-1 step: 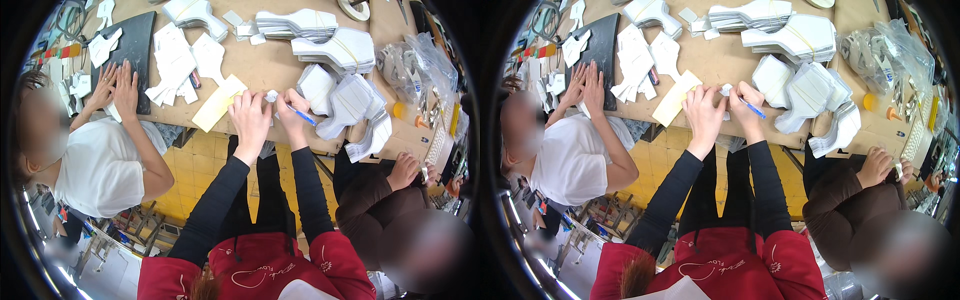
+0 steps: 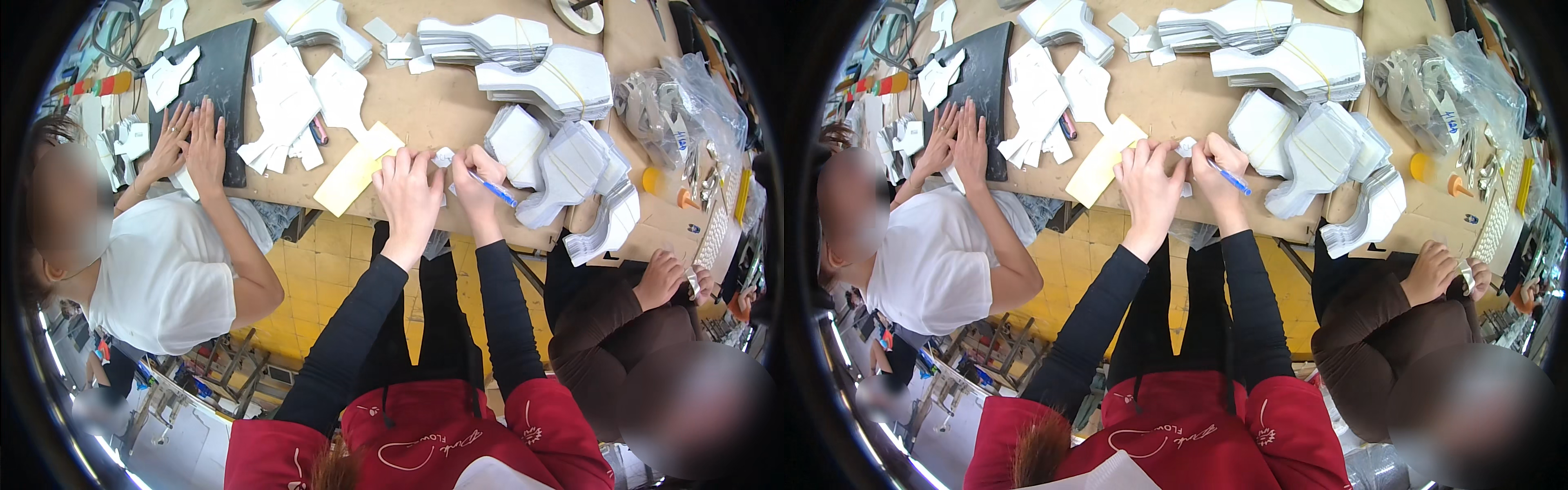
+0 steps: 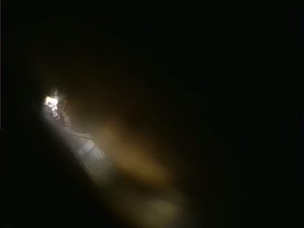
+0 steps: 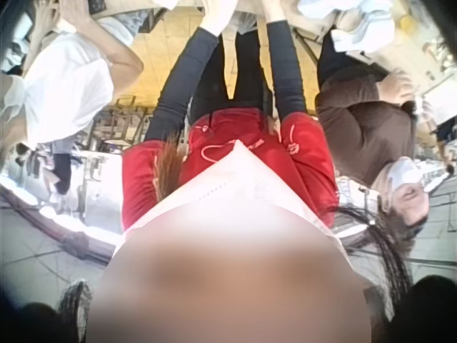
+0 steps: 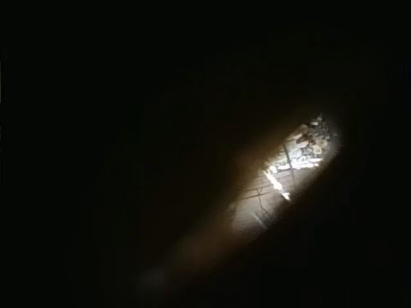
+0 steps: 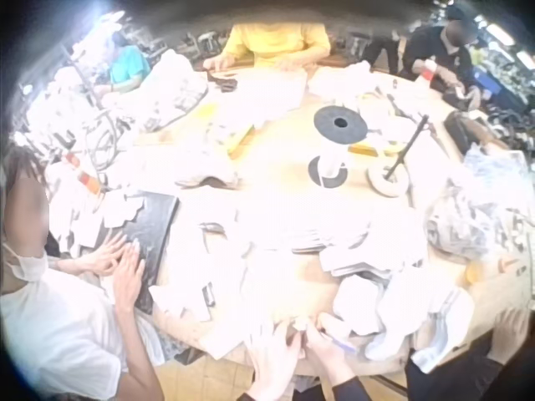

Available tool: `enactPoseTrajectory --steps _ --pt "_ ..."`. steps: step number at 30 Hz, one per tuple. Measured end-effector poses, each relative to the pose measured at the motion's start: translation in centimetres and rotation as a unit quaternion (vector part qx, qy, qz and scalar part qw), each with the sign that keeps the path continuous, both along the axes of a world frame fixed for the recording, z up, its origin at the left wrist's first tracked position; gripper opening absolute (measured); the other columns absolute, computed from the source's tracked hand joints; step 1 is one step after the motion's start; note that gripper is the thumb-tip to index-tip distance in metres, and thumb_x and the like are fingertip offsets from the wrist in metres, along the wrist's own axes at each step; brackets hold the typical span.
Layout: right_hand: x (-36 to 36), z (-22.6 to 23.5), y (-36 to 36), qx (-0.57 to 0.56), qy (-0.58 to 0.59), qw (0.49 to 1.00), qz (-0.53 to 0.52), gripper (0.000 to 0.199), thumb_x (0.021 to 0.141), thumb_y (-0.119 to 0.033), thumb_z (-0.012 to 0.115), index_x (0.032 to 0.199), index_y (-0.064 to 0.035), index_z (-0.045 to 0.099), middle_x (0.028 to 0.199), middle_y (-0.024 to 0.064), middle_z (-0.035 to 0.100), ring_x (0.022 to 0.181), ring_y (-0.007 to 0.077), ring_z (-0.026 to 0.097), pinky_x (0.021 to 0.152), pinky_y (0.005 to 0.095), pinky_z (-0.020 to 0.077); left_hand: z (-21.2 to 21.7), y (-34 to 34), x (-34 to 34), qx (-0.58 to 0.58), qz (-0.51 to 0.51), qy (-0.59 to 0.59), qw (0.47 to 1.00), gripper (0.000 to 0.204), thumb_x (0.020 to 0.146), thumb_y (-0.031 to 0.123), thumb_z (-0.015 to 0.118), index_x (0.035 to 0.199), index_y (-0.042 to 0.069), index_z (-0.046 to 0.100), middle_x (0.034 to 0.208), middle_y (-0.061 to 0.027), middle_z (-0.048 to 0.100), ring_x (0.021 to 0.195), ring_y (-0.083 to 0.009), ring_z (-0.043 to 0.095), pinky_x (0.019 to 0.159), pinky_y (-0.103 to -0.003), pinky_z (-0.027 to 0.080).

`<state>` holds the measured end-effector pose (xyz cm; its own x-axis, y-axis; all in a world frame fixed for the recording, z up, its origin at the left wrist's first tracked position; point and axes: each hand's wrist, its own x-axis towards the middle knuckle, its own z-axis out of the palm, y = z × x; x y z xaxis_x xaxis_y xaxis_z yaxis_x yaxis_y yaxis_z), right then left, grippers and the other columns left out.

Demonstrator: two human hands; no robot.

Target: The person repeatedly picks up small white paper pieces, writes on them with a blue pen, and stacks them into bundles. They also handle larger white paper cutouts and rubber bands, organizing them on the table. Coworkers are visible working nearby.

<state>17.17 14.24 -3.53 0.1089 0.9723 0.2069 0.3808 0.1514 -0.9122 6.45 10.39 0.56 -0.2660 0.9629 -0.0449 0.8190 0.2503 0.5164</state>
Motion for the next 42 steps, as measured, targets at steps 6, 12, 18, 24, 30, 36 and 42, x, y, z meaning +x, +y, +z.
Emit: enactPoseTrajectory --steps 6,12,18,24,30,36,42 --pt "0.2 0.0 -0.2 0.032 -0.036 0.999 0.019 0.038 0.082 0.008 0.067 0.062 -0.0035 0.037 0.053 0.0075 0.038 0.044 0.0148 0.034 0.044 0.0306 0.0301 0.2 0.1 -0.2 0.007 -0.020 0.008 1.000 0.027 0.079 0.021 0.078 0.103 0.011 0.072 0.101 -0.0031 0.059 0.100 -0.0243 0.052 0.086 -0.039 0.036" --pt "1.7 0.3 -2.5 0.123 0.005 0.992 -0.021 0.039 0.086 0.012 0.065 0.067 -0.0055 0.036 0.054 0.0061 0.043 0.045 0.0126 0.038 0.043 0.0298 0.0295 0.7 0.6 -1.6 0.022 -0.052 -0.033 0.998 0.025 0.080 0.020 0.077 0.103 0.012 0.072 0.100 -0.0017 0.059 0.099 -0.0228 0.052 0.086 -0.038 0.036" --pt "3.0 0.3 -3.8 0.043 0.062 0.995 -0.072 0.041 0.084 0.010 0.070 0.066 -0.0055 0.037 0.054 0.0053 0.044 0.044 0.0124 0.037 0.043 0.0276 0.0304 1.7 -0.2 -3.3 -0.027 -0.074 -0.069 0.995 0.026 0.079 0.020 0.078 0.103 0.014 0.073 0.099 -0.0012 0.060 0.098 -0.0229 0.052 0.086 -0.038 0.036" --pt "1.6 0.8 -1.0 0.005 -0.006 0.999 0.040 0.041 0.085 0.001 0.075 0.063 -0.0042 0.041 0.053 0.0027 0.045 0.048 0.0081 0.036 0.046 0.0268 0.0299 1.9 -0.4 -4.7 -0.040 -0.051 -0.029 0.997 0.028 0.077 0.019 0.078 0.105 0.014 0.073 0.100 -0.0019 0.061 0.098 -0.0232 0.053 0.087 -0.037 0.038" --pt "-0.2 0.2 1.7 -0.035 0.008 0.996 0.078 0.039 0.083 -0.001 0.072 0.061 -0.0039 0.041 0.050 0.0043 0.044 0.044 0.0094 0.038 0.044 0.0286 0.0317 0.9 0.7 -1.8 -0.017 -0.038 -0.026 0.999 0.030 0.074 0.019 0.079 0.103 0.013 0.072 0.104 -0.0039 0.059 0.101 -0.0259 0.052 0.087 -0.039 0.038" --pt "-0.2 -0.4 1.6 -0.037 0.015 0.996 0.083 0.038 0.083 -0.001 0.072 0.060 -0.0039 0.041 0.049 0.0043 0.042 0.042 0.0098 0.038 0.043 0.0293 0.0319 0.1 1.0 -0.5 -0.021 0.007 -0.027 0.999 0.030 0.074 0.017 0.078 0.102 0.014 0.071 0.105 -0.0042 0.059 0.103 -0.0263 0.051 0.088 -0.039 0.037" --pt "-0.3 -0.4 1.7 -0.023 -0.001 0.996 0.089 0.037 0.082 0.001 0.072 0.060 -0.0031 0.041 0.049 0.0052 0.042 0.043 0.0109 0.038 0.043 0.0298 0.0320 0.1 1.0 -0.4 -0.026 0.011 -0.029 0.999 0.027 0.074 0.016 0.077 0.100 0.013 0.072 0.102 -0.0033 0.060 0.102 -0.0262 0.052 0.088 -0.039 0.036"
